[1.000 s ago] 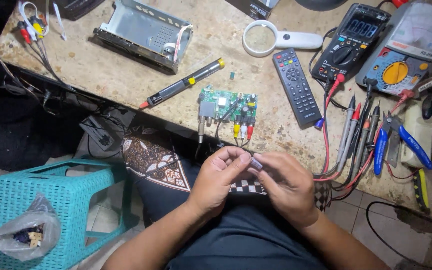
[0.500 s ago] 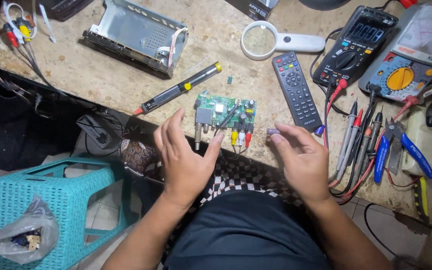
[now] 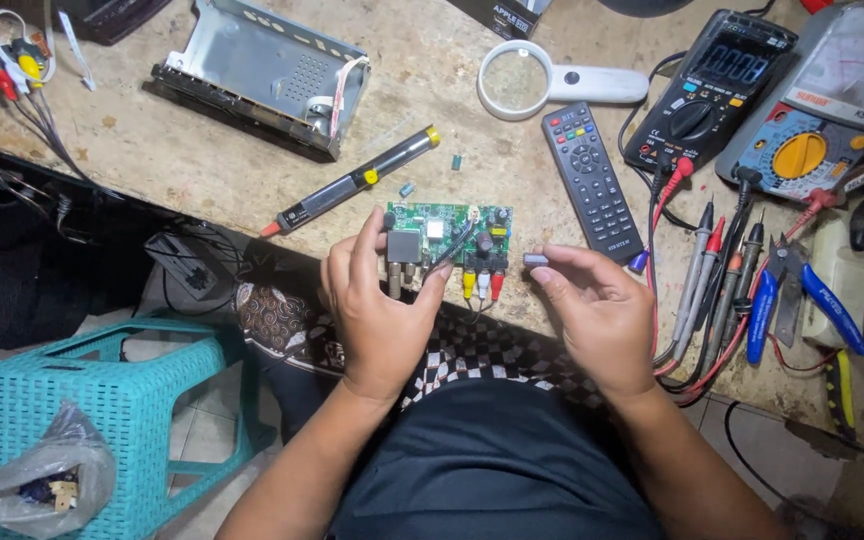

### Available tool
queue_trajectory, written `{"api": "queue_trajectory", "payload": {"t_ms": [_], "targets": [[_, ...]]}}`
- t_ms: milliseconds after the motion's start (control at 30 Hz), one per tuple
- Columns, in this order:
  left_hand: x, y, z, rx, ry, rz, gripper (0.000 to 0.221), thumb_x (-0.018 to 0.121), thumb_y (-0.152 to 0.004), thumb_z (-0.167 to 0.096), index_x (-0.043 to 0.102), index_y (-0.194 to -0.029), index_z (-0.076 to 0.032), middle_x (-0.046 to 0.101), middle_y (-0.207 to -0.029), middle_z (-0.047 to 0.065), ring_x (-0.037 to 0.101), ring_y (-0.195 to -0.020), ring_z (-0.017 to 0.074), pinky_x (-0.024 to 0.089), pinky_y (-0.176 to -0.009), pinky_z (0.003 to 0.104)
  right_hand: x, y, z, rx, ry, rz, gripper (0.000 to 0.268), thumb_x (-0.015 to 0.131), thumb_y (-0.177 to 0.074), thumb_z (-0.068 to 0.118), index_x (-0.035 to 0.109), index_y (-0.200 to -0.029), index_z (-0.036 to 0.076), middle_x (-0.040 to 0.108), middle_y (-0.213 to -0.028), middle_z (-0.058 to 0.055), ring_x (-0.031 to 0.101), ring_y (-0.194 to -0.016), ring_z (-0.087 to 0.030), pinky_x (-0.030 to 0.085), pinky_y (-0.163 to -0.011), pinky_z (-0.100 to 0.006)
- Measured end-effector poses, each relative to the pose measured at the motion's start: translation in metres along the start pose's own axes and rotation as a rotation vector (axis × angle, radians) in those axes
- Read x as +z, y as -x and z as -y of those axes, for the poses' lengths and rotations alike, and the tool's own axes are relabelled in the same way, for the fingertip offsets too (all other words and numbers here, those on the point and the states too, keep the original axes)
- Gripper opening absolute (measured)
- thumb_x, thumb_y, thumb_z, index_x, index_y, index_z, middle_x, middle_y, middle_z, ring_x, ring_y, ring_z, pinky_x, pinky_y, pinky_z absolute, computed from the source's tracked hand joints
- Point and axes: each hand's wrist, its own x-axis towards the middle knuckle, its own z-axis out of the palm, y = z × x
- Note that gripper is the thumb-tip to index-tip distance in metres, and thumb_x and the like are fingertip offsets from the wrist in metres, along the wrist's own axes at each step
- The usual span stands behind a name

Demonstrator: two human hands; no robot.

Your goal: Soldering and inspecting electronic components on a circuit board at a repair station.

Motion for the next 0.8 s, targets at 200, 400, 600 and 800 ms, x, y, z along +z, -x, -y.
{"api": "queue_trajectory", "payload": {"t_ms": [200, 400, 600, 800], "targets": [[-0.007, 0.001, -0.004, -0.015, 0.129, 0.006, 0.092, 0.097, -0.065, -0.011, 0.055, -0.146, -0.006, 0.056, -0.104, 0.013, 0.061, -0.091, 0.0332, 0.046, -0.087, 0.043, -0.001, 0.0, -0.008, -0.237, 0.179, -0.017, 0.021, 0.082, -0.089, -0.002, 0.077, -0.109, -0.002, 0.076, -0.093, -0.017, 0.074, -0.089, -0.022, 0.059, -0.075, -0.034], [-0.009, 0.001, -0.009, -0.042, 0.176, 0.028, 0.09, 0.096, -0.065, -0.009, 0.056, -0.145, -0.003, 0.051, -0.098, 0.011, 0.058, -0.079, 0.0273, 0.05, -0.076, 0.039, 0.018, 0.001, -0.001, -0.476, 0.317, -0.056, 0.02, 0.09, -0.084, 0.001, 0.081, -0.102, 0.001, 0.077, -0.088, -0.013, 0.075, -0.079, -0.024, 0.059, -0.071, -0.033], [-0.008, 0.0, -0.005, -0.037, 0.167, 0.03, 0.089, 0.096, -0.064, -0.011, 0.056, -0.144, -0.003, 0.051, -0.096, 0.01, 0.058, -0.074, 0.0257, 0.052, -0.07, 0.038, 0.021, -0.001, 0.001, -0.603, 0.386, -0.04, 0.017, 0.089, -0.084, -0.002, 0.081, -0.098, 0.001, 0.077, -0.088, -0.013, 0.075, -0.078, -0.027, 0.058, -0.07, -0.034], [-0.01, 0.001, -0.007, -0.038, 0.175, 0.031, 0.087, 0.096, -0.065, -0.011, 0.057, -0.142, -0.003, 0.05, -0.095, 0.009, 0.057, -0.072, 0.025, 0.052, -0.068, 0.037, 0.021, -0.004, 0.008, -0.626, 0.403, 0.012, 0.015, 0.088, -0.083, -0.003, 0.08, -0.096, 0.0, 0.076, -0.086, -0.014, 0.075, -0.076, -0.029, 0.059, -0.067, -0.036]]}}
